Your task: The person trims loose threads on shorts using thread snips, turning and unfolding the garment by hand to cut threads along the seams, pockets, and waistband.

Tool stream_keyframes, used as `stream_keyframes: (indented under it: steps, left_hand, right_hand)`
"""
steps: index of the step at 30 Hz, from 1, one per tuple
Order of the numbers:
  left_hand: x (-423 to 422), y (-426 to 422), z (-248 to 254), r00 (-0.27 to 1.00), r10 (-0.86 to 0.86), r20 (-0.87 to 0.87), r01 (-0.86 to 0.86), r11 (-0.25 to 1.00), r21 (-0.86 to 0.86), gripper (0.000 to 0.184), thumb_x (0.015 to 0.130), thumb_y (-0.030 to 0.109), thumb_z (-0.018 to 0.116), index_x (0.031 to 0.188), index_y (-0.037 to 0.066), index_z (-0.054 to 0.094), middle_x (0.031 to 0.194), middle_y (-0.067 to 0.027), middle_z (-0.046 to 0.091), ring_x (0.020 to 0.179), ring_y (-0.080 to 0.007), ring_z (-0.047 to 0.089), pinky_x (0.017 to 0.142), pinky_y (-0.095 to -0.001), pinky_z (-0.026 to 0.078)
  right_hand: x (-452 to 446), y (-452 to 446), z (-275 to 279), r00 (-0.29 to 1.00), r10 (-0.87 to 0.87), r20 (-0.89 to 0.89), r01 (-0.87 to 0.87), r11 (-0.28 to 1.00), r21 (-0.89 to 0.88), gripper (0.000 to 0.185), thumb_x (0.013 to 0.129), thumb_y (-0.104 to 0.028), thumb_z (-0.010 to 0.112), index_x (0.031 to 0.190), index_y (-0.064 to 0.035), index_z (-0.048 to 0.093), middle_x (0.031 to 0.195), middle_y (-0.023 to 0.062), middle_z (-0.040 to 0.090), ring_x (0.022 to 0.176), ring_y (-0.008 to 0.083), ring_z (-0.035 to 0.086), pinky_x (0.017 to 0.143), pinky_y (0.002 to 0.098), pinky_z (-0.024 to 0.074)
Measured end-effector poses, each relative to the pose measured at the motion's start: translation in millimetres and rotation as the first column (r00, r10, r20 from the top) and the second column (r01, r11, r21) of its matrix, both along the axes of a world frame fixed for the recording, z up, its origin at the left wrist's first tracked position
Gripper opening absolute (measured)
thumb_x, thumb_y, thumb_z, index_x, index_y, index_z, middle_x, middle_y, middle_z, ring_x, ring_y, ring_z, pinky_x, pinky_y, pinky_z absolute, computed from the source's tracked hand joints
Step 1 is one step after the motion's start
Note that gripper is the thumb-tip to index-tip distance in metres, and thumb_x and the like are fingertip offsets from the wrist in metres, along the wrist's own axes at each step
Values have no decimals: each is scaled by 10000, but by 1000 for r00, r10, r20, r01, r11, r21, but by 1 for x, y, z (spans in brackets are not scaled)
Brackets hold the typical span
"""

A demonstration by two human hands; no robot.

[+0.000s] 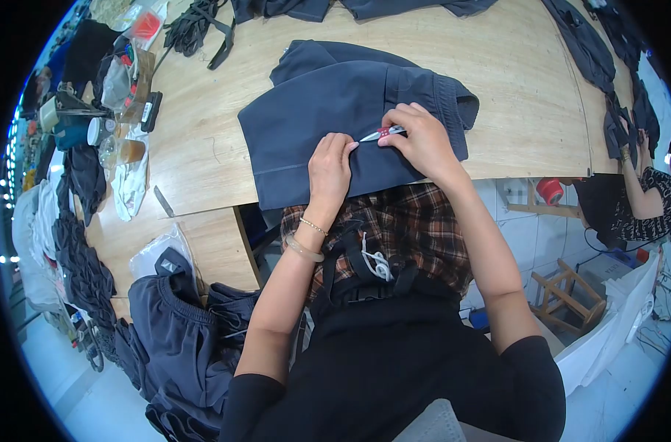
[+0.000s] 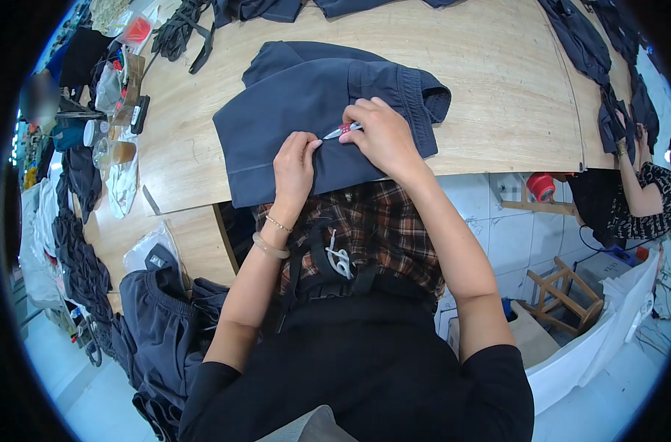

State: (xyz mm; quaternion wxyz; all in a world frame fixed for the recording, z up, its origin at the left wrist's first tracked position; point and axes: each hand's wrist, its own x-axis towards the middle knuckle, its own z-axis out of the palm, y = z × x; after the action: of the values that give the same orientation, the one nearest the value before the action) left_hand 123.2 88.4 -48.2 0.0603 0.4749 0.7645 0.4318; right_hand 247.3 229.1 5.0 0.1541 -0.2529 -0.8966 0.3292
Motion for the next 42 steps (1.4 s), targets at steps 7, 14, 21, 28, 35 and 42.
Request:
stream_keyframes:
  steps: [7,14,21,28,35,42]
  left_hand:
    - [0,1,-3,999,10,-39,-11,1000,-17,69,914,56,576,883,9,537,827,-152,568,777,-359,583,665,-426,462]
    - [1,2,-1,999,6,-49,-7,1000,-26,75,920,67,572,880,13,540,832,-153,567,780,-362,581,666,-429,465]
    - [-2,-2,-1,996,54,70,-52,998,-32,76,934,92,556,900,23,561,876,-147,578,827,-349,578,732,-421,472]
    - [43,14,40,987,-94,-128,94,996,-1,364,906,163,609,1224,0,538,1331,-209,523,1223,-399,479,1052,-480,353]
    - [94,-4,79,56,-605,794,959,254,125,383,920,305,649,1205,50,636,1270,-131,624,1159,-285,598,998,-371,460]
    - [-13,-68,79,949,60,308,67,920,-386,226,891,215,679,908,-11,666,848,-148,645,769,-248,635,702,-351,498]
  right_hand:
    - [-9,-3,6,992,69,103,-82,988,132,194,725,-154,752,818,-33,633,848,58,615,872,265,582,754,388,491]
    - [-14,-6,4,988,106,111,-125,976,181,164,731,-121,742,804,-33,624,842,63,613,869,267,586,746,387,501]
    - [4,17,16,983,-125,-132,103,981,-164,234,755,-203,764,877,-45,641,895,78,659,871,225,635,769,329,495]
    - [69,57,30,737,-552,-390,134,685,-716,196,1012,-260,533,1073,-73,537,923,90,688,788,93,592,721,237,415]
    - [86,49,24,658,-635,-405,130,625,-769,220,1016,-302,524,1055,-85,541,875,60,661,725,82,550,705,209,382]
    - [114,40,13,748,-652,-127,404,598,-692,242,931,-283,660,958,-43,641,798,-25,600,636,39,409,594,207,314]
